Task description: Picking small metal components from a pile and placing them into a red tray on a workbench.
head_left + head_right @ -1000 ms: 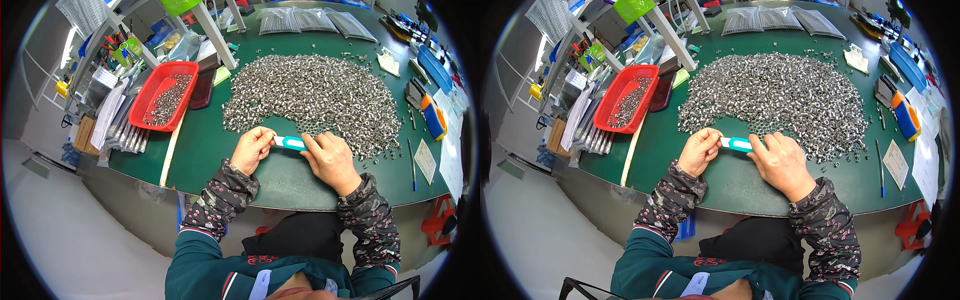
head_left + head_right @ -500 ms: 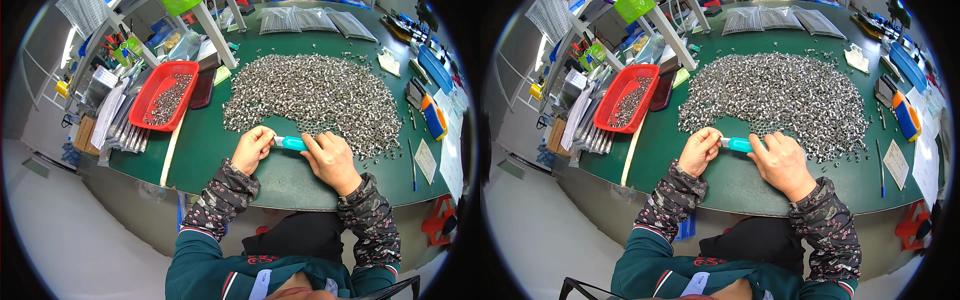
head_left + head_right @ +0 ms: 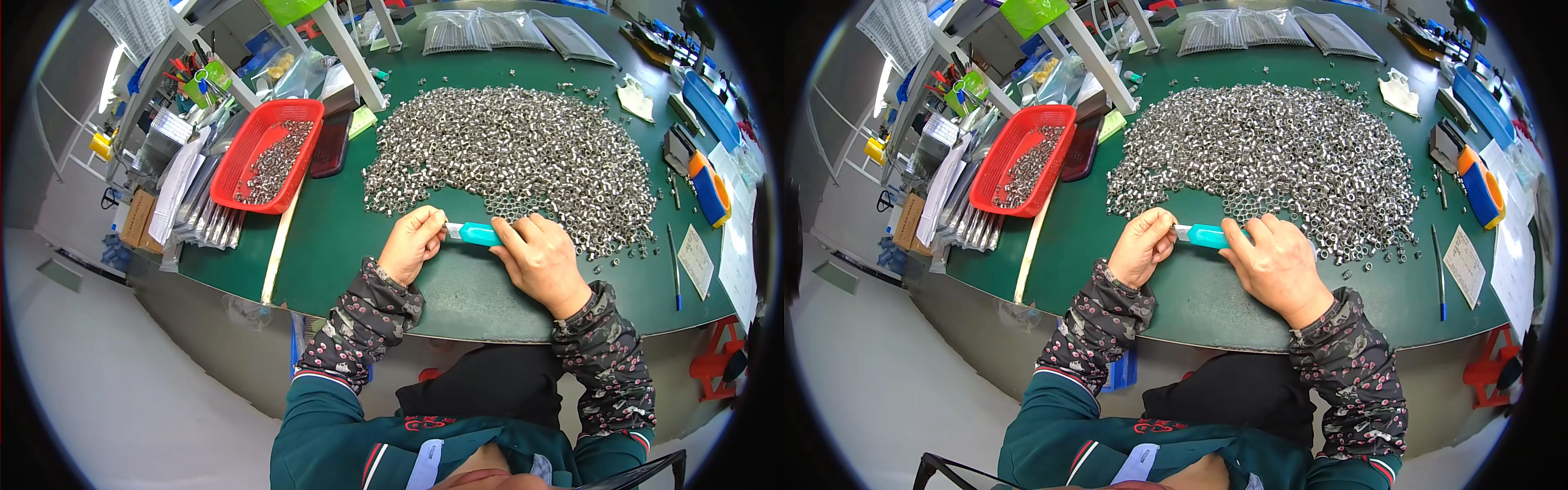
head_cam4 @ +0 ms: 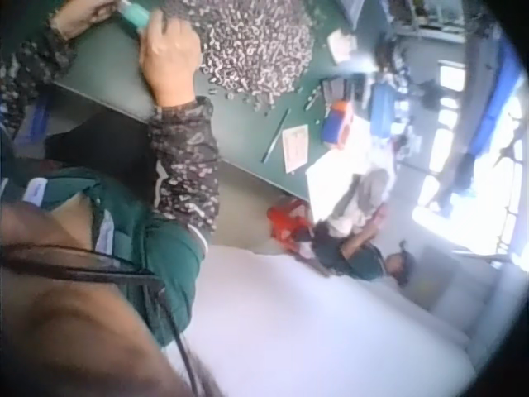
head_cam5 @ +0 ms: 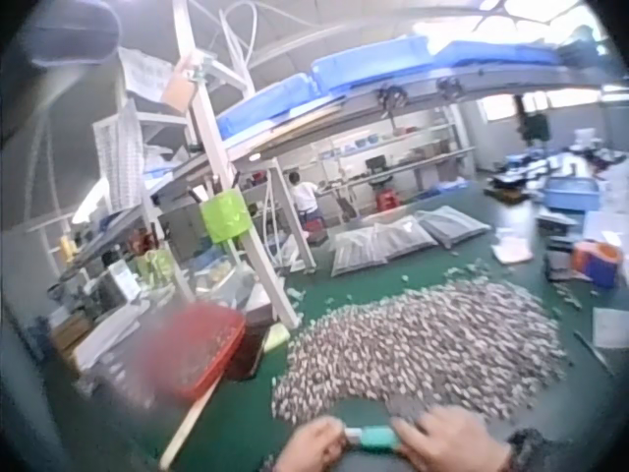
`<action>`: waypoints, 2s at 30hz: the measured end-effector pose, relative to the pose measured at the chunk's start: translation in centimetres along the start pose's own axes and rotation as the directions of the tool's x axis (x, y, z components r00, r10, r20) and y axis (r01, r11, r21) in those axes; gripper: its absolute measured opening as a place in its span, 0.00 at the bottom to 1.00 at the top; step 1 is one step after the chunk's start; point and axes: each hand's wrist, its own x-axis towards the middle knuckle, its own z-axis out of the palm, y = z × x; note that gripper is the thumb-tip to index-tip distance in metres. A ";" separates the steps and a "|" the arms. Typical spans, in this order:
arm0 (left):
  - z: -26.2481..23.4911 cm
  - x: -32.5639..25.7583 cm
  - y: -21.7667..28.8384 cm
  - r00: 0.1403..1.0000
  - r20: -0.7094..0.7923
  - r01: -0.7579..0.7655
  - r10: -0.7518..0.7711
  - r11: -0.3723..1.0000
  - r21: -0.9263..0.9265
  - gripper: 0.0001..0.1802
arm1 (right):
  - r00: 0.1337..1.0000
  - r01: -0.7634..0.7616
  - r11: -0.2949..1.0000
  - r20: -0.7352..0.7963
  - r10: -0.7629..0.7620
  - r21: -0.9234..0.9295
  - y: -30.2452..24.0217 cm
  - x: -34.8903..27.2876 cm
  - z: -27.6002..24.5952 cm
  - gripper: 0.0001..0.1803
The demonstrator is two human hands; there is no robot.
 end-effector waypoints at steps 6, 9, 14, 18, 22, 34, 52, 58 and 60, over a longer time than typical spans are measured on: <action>-0.5 0.1 -0.1 0.998 0.056 0.014 -0.014 1.000 0.010 0.13 | 1.000 0.006 1.000 0.001 -0.006 0.015 0.1 0.0 0.0 0.21; -0.8 0.3 -0.2 0.994 0.101 0.035 -0.033 0.999 -0.016 0.14 | 1.000 0.011 1.000 0.004 -0.011 0.021 0.1 0.0 -0.1 0.20; -0.9 0.2 0.2 0.988 0.123 0.099 -0.092 0.994 -0.050 0.14 | 1.000 0.026 0.999 -0.007 -0.025 0.029 0.2 0.1 -0.2 0.20; -1.1 0.1 0.8 0.973 0.149 0.182 -0.174 0.983 -0.040 0.12 | 0.997 0.068 0.998 -0.034 -0.067 0.010 0.4 0.3 -0.3 0.20; -1.3 0.2 1.0 0.963 0.181 0.205 -0.198 0.979 -0.022 0.13 | 0.992 0.118 0.993 -0.042 -0.119 -0.028 0.7 0.6 -0.6 0.21; -1.9 0.6 1.5 0.900 0.304 0.335 -0.313 0.942 -0.021 0.10 | 0.979 0.205 0.969 0.017 -0.204 -0.137 1.5 1.3 -1.3 0.21; -1.0 0.2 1.0 0.949 0.246 0.216 -0.199 0.976 -0.042 0.12 | 0.977 0.174 0.976 -0.105 -0.188 -0.130 1.5 1.7 -1.9 0.18; -1.9 0.6 0.3 0.960 0.277 0.040 0.044 0.957 -0.289 0.06 | 0.999 -0.034 0.996 0.009 0.034 0.086 0.6 0.5 -0.9 0.21; -1.6 0.6 0.3 0.965 0.255 0.023 0.053 0.958 -0.286 0.05 | 0.997 -0.079 0.987 0.031 0.076 0.141 0.4 0.5 -0.8 0.18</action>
